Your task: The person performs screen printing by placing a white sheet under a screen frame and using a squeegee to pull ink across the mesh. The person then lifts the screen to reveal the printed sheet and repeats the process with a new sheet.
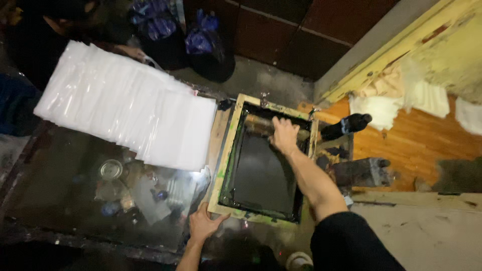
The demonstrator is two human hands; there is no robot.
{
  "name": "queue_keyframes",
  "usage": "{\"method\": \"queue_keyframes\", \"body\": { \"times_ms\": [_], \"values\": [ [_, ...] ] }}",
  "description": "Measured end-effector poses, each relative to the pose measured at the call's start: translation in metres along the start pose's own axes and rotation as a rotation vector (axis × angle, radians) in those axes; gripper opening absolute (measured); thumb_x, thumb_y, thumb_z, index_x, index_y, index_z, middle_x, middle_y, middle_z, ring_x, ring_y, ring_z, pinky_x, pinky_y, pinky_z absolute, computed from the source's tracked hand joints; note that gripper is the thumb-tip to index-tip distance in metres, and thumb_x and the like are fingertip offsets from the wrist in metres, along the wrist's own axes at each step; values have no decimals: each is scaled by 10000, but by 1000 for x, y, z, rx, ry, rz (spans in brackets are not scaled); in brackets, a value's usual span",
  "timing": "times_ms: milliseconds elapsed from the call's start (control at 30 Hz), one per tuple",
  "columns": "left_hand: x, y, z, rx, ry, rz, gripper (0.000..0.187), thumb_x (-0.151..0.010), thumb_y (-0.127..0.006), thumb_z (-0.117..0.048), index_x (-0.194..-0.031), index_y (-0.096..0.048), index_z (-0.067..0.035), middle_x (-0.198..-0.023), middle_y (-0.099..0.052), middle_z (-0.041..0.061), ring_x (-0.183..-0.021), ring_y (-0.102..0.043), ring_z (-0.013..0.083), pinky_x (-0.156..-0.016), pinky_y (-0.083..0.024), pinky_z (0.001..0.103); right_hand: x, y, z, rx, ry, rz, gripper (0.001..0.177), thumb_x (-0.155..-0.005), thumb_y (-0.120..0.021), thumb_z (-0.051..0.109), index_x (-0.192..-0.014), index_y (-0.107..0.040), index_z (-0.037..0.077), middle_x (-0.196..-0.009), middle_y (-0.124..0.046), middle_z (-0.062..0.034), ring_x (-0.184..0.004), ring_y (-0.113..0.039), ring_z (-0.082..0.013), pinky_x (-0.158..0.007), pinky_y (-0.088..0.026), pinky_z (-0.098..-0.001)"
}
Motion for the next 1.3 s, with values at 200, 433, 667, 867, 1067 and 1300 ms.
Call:
{"method": "queue_keyframes", "body": {
  "times_ms": [200, 433, 667, 867, 1067, 1300],
  "values": [
    [3, 7, -9, 246, 112, 26, 607, -537, -1100, -467, -785, -682, -106, -493, -503, 110, -538, -625, 264, -571, -513, 332, 187, 22, 72, -66, 114, 230, 646, -923, -797, 354, -1487, -517, 209, -1373, -634, -114, -1345, -587, -315, -1093, -438, -697],
    [-20, 33, -144, 482, -50, -168, 384, -686, -993, -196, -994, -768, -153, -833, -789, 122, -870, -808, 289, -766, -624, 417, 269, 153, 2, -71, -105, -245, 630, -803, -738, 211, -1415, -614, 290, -1186, -622, -40, -1203, -594, -303, -1142, -333, -781],
    [-70, 21, -193, 332, -375, -223, 425, -1186, -474, -385, -1083, -669, -22, -925, -664, 207, -921, -695, 417, -831, -553, 536, 171, 314, -63, -181, -33, -876, 789, -588, -696, 101, -1372, -666, 180, -1180, -611, -52, -1093, -599, -299, -1004, -390, -495],
    [-45, -84, -71, -216, 108, -71, 388, -1107, -586, -439, -1093, -755, -89, -1207, -679, 168, -1220, -615, 419, -1030, -497, 597, 137, 378, -66, -258, -59, -911, 585, -731, -634, 29, -1304, -649, 147, -1069, -684, -68, -1018, -608, -260, -908, -373, -410],
    [-64, -35, 34, -4, 146, -160, 291, -1071, -631, -406, -1075, -705, -124, -1054, -748, 140, -1013, -732, 406, -874, -515, 536, 124, 395, -75, -232, -21, -858, 640, -715, -737, 128, -1350, -654, 113, -1180, -681, -119, -1073, -605, -358, -857, -401, -495],
    [21, 199, 185, -34, 189, -579, 246, -1146, -708, -385, -1087, -655, -152, -647, -727, 35, -731, -759, 266, -782, -533, 419, 107, 414, -75, -215, 84, -851, 519, -840, -809, 180, -1337, -701, 71, -1172, -703, -196, -1085, -627, -443, -829, -409, -543]
  ]
}}
Point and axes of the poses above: each hand's wrist, its own x-axis away from the middle knuckle, its own y-axis out of the back of the hand, z = x × y, the point moved 9 cm from there along -x, towards the middle knuckle
